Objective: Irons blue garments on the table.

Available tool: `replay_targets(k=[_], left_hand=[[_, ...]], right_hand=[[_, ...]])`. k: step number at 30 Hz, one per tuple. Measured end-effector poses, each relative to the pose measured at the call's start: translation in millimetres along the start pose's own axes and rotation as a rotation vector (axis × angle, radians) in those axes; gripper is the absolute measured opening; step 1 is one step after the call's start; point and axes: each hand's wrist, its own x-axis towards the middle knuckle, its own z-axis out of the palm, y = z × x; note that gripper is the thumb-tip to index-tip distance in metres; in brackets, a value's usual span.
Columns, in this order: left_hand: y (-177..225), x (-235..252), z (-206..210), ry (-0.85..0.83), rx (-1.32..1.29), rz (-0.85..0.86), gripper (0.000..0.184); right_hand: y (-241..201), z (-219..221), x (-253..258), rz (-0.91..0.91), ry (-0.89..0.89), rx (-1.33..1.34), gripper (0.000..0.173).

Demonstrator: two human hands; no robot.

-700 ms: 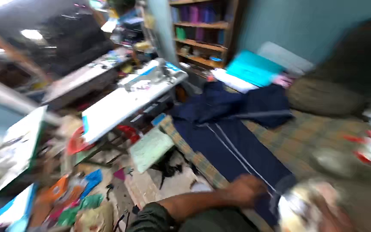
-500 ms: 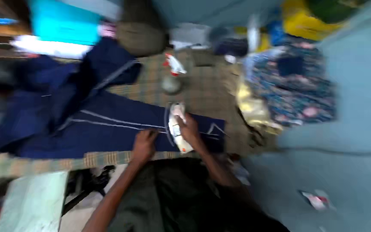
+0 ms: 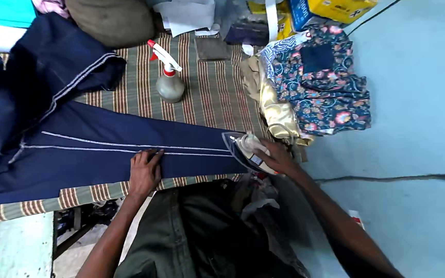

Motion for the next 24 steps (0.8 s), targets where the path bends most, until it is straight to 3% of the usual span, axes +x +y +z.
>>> replay_targets(k=[4, 8, 13, 16, 18, 21, 24], left_hand=[[-1, -2, 1, 0.0, 0.011, -0.013, 0.041], [-3, -3, 2, -0.006, 0.02, -0.018, 0.04], [-1, -3, 0, 0.019, -0.005, -0.036, 0.038], [-2, -4, -8, 0.039, 0.01, -0.085, 0.036], [-6, -6, -13, 0.045, 0.055, -0.13, 0.037], [-14, -14, -18, 0.047, 0.114, -0.196, 0.038], [-18, -14, -24, 0.06, 0.158, -0.257, 0.039]], right_hand=[[-7, 9, 17, -0.332, -0.15, -0.091, 0.043], [-48, 27, 37, -0.384, -0.184, -0.091, 0.042], [-90, 47, 73, -0.474, -0.235, 0.1, 0.038], [-117, 57, 88, -0.437, -0.297, 0.155, 0.033], [-136, 57, 96, -0.469, -0.343, 0.101, 0.047], [-155, 67, 104, -0.641, -0.273, -0.007, 0.053], [-156, 76, 112, -0.682, -0.193, -0.041, 0.049]])
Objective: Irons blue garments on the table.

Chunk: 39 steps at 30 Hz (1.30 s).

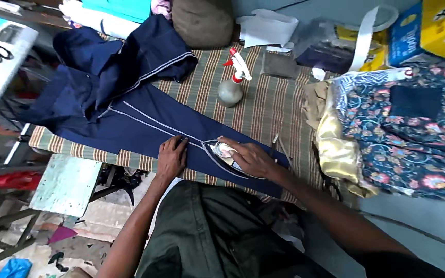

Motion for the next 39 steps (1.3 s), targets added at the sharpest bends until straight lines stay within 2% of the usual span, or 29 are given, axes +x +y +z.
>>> replay_targets(k=[6, 10, 12, 15, 19, 21, 23, 26, 31, 35, 39], left_hand=[[-1, 14, -16, 0.021, 0.036, -0.187, 0.034], [-12, 20, -30, 0.025, 0.062, -0.322, 0.043], [-21, 22, -37, 0.023, 0.082, -0.374, 0.047], [-33, 21, -36, 0.045, 0.108, -0.417, 0.055], [-40, 16, -28, 0.074, 0.134, -0.446, 0.06], [-38, 16, -27, 0.073, 0.133, -0.461, 0.061], [-35, 20, -31, 0.079, 0.137, -0.467, 0.06], [-38, 32, -38, 0.084, 0.155, -0.478, 0.065], [-90, 57, -38, 0.086, 0.196, -0.58, 0.07], [-117, 60, -47, 0.071, 0.244, -0.603, 0.077], [-133, 63, -56, 0.058, 0.27, -0.601, 0.072]], right_hand=[[-6, -2, 6, 0.058, 0.015, -0.019, 0.045], [-1, -3, -6, 0.108, 0.003, 0.052, 0.05], [5, -5, -20, 0.178, -0.021, 0.133, 0.058], [16, -11, -53, 0.214, -0.023, 0.117, 0.062], [34, -19, -101, 0.179, 0.058, 0.013, 0.058], [41, -16, -111, 0.182, 0.144, -0.002, 0.05], [40, -11, -104, 0.174, 0.19, -0.049, 0.04], [30, -4, -81, 0.153, 0.223, -0.085, 0.04], [5, 16, -28, 0.123, 0.24, -0.085, 0.044], [-13, 26, 10, 0.119, 0.222, -0.072, 0.048], [-27, 32, 44, 0.126, 0.203, -0.087, 0.047]])
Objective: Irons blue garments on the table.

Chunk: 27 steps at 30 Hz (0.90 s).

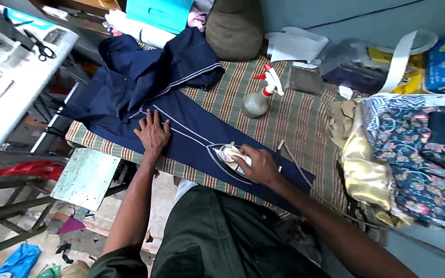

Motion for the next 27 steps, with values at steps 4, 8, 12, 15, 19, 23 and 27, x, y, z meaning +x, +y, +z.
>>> replay_targets(k=[4, 8, 12, 15, 19, 23, 27], left_hand=[[-8, 13, -1, -0.004, 0.015, 0.006, 0.065], [-13, 21, -1, 0.009, 0.046, 0.021, 0.064], [-7, 23, -8, 0.14, 0.008, 0.154, 0.046], [-15, 38, -4, 0.044, -0.061, 0.316, 0.046], [-45, 58, 8, -0.045, -0.047, 0.315, 0.059], [-45, 64, 5, -0.079, -0.024, 0.278, 0.058], [-51, 61, 1, -0.059, -0.146, 0.321, 0.055]], right_hand=[[-13, 10, 29, -0.01, -0.026, -0.012, 0.049], [-25, 14, 56, -0.026, -0.068, -0.029, 0.051], [-35, 22, 80, -0.049, -0.087, -0.041, 0.052], [-46, 25, 96, -0.057, -0.101, -0.023, 0.051], [-60, 31, 114, -0.068, -0.107, -0.013, 0.049], [-75, 39, 133, -0.087, -0.105, -0.009, 0.049], [-89, 55, 160, -0.066, -0.139, -0.072, 0.055]])
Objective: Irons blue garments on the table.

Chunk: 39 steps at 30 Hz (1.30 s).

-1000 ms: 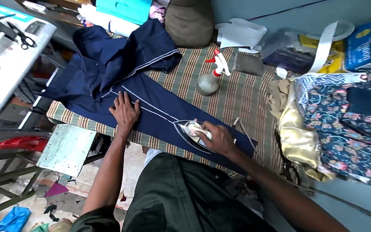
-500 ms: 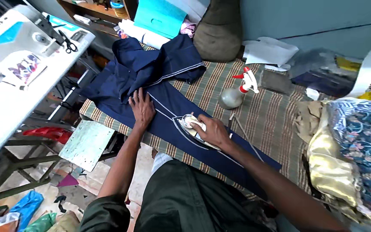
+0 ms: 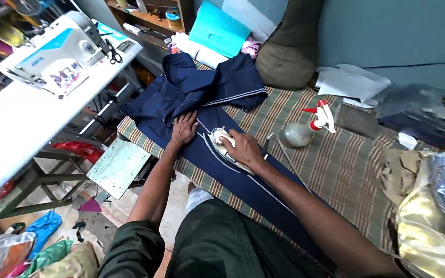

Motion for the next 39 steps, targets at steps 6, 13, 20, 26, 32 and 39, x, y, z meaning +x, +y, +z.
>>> replay_targets(k=[6, 13, 20, 26, 32, 39], left_hand=[[35, -80, -17, 0.181, -0.117, -0.123, 0.053], [27, -143, 15, 0.09, 0.146, -0.402, 0.076], [32, -150, 26, 0.172, 0.118, -0.441, 0.075], [28, -149, 39, 0.327, 0.014, -0.43, 0.073], [25, -150, 47, 0.508, -0.119, -0.398, 0.057], [26, -154, 46, 0.609, -0.237, -0.365, 0.043]], right_hand=[[-33, 6, 46, -0.007, -0.047, -0.047, 0.061], [-59, 10, 75, 0.024, -0.117, -0.08, 0.064], [-61, 15, 96, -0.058, -0.126, -0.115, 0.067], [-62, 15, 100, -0.111, -0.141, -0.176, 0.065], [-77, 16, 117, -0.253, -0.213, -0.202, 0.062], [-111, 34, 131, -0.37, -0.234, -0.202, 0.066]])
